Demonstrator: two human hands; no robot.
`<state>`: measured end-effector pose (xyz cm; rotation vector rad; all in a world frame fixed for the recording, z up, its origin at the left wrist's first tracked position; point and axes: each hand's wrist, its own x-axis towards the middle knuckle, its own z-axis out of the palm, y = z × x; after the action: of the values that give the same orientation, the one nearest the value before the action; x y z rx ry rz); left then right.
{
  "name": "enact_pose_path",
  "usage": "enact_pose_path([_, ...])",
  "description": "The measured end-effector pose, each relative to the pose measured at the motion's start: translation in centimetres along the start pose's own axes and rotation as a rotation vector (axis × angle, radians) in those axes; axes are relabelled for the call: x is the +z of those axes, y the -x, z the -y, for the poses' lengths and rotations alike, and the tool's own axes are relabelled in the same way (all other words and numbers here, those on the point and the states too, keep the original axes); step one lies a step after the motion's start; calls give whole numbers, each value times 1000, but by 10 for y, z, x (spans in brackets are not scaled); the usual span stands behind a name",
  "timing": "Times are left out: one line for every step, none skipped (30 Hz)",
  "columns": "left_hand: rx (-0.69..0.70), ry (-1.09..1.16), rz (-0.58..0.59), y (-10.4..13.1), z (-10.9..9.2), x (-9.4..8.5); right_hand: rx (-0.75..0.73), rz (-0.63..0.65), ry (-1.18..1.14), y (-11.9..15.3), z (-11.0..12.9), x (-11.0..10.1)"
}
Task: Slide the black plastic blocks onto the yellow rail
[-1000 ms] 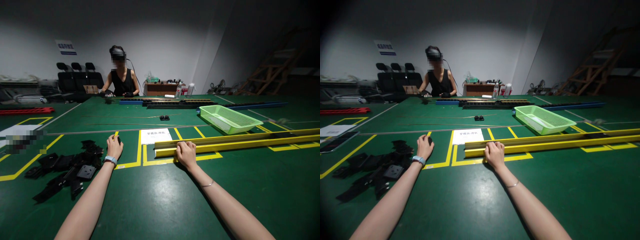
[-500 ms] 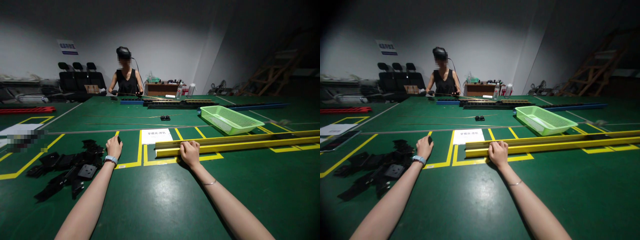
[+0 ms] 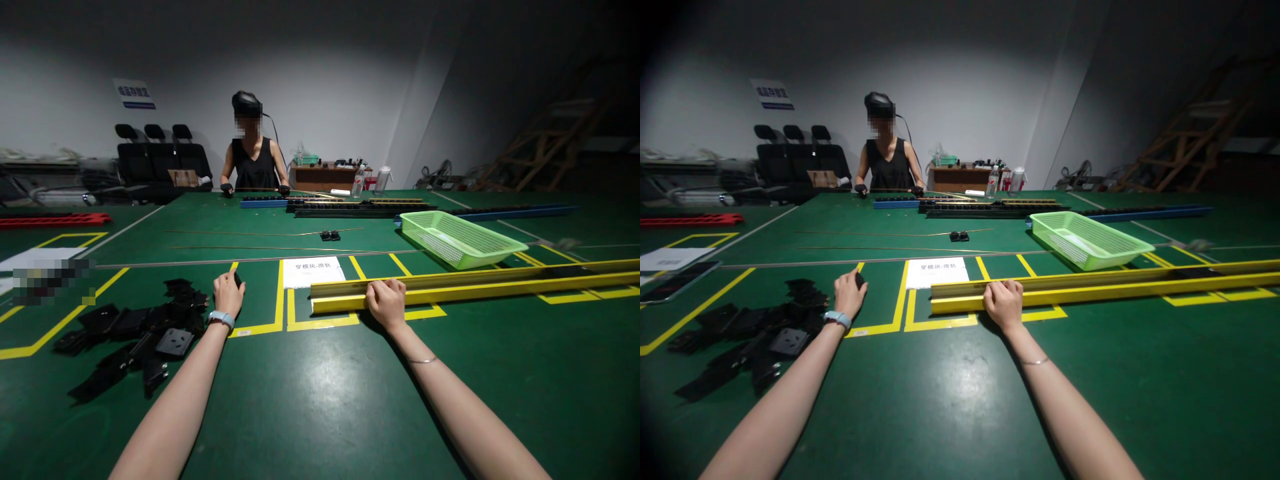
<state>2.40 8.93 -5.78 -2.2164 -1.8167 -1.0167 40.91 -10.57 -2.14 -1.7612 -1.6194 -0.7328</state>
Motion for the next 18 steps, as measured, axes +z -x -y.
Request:
enact_pose_path([8,4,-5,0,1,1,0,-3,3,0,-2,0])
enact_pose_path([15,6,-9,-1,2,2,-1,-6,5,0,-3,0])
enact_pose_path([19,8,-11,-1,3,2,-2,-7,7,0,-4,0])
enact_pose_path([21,12,-12,-1,4,3,-4,-7,9,1,-6,0])
enact_pose_path([21,18,-14,-2,5,4,-7,-7,10,1,-7,0])
enact_pose_path([20,28,-16,-2,6,5,-9,-7,11,1,-9,-1])
enact_pose_path([18,42,-20,-3,7,5,-12,-7,12,1,-11,-1])
enact_pose_path([14,60,-25,-3,7,5,-14,-8,13,1,-13,-1])
enact_pose_path([12,84,-29,-4,7,4,-16,-8,14,1,-15,-1])
enact_pose_path([12,112,-30,-4,6,3,-17,-8,15,2,-17,-1])
enact_pose_path([17,145,-28,-5,4,2,-17,-10,18,2,-19,-1])
enact_pose_path([26,182,-25,-5,0,0,-15,-15,21,2,-20,-1])
enact_pose_path([41,224,-19,-5,-4,-2,-13,-21,25,2,-22,-1])
enact_pose_path([59,273,-12,-5,-10,-5,-11,-27,30,3,-23,-1])
enact_pose_path([73,329,-1,-4,-18,-8,-10,-34,36,3,-24,0])
enact_pose_path([80,396,19,-3,-27,-10,-10,-39,42,3,-25,0])
enact_pose_path([75,475,45,-1,-37,-13,-11,-41,47,3,-26,0])
enact_pose_path([66,561,82,2,-48,-14,-14,-42,51,3,-26,0])
